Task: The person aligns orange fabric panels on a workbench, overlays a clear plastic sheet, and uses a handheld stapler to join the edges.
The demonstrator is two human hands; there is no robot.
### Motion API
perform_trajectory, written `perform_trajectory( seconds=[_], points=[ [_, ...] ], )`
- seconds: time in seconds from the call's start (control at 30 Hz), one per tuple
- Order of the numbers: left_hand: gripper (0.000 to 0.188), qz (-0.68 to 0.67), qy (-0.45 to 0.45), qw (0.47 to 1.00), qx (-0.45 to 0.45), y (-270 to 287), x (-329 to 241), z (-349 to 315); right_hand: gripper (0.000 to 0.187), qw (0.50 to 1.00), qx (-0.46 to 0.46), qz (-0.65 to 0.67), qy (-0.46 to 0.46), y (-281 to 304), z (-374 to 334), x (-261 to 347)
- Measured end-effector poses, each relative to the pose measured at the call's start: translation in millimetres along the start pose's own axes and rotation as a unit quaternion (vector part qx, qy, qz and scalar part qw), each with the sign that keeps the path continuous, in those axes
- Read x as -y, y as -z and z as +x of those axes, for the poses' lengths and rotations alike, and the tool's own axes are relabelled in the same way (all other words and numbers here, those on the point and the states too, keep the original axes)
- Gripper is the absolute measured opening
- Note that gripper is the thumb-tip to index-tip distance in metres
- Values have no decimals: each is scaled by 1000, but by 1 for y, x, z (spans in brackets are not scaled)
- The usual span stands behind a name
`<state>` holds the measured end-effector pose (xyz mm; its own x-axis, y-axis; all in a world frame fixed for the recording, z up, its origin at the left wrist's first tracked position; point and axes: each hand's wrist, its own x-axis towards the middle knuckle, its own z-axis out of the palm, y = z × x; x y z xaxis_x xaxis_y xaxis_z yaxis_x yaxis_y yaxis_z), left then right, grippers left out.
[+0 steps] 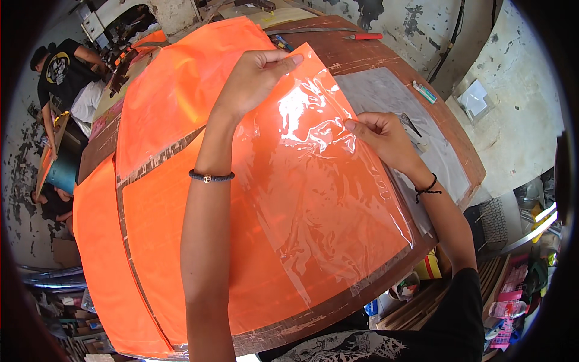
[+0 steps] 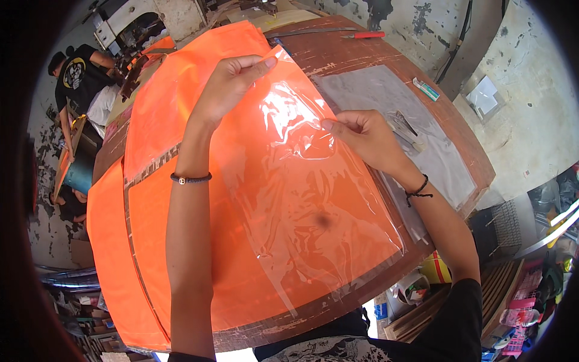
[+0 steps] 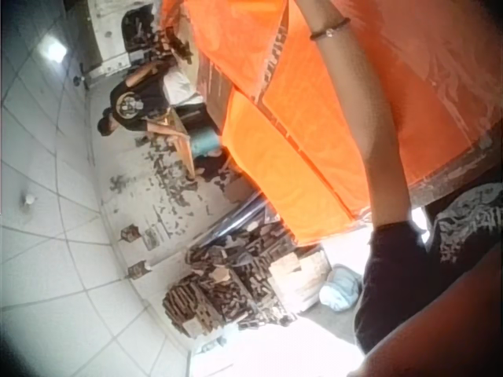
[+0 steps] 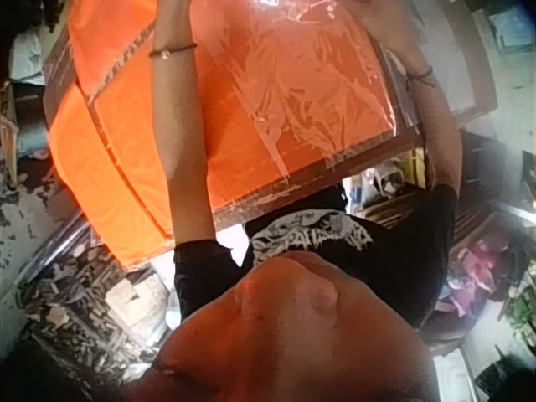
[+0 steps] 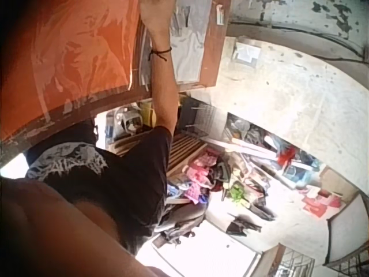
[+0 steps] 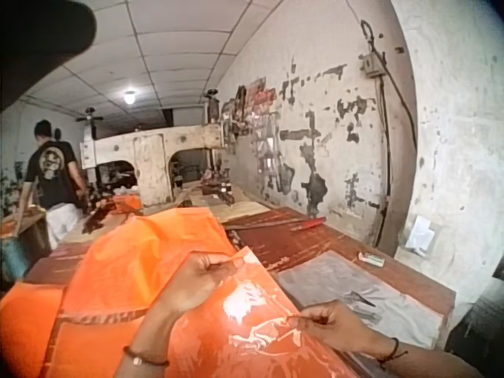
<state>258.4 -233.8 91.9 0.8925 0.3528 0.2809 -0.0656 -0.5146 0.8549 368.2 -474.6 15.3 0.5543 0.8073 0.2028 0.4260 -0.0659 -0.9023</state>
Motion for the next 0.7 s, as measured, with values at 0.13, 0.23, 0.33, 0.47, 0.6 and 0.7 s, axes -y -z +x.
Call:
perform_trajectory(
  seconds=[0.13,0.23,0.33,0.47,0.6,0.7],
  points=[
    [43,-2,0,1000,-20,-5,-2,0,31,999,40,15,12,7,-2,-4],
    [42,-9,0,1000,-15,-4,2,0,31,993,99,-64,-23,8,-5,11],
    [41,-12,1,1000,-16,-3,8,2,31,989,111,-86,-40,5,-7,25],
    [42,-10,-12,1000,-15,-2,7,3,30,996,88,-9,-23,3,-8,15],
    [43,-12,-3,1000,-24,-4,4,2,30,996,89,1,-22,2,-8,13],
    [43,-3,-8,999,-34,-4,2,2,30,996,90,15,-1,1,-8,12]
  ],
)
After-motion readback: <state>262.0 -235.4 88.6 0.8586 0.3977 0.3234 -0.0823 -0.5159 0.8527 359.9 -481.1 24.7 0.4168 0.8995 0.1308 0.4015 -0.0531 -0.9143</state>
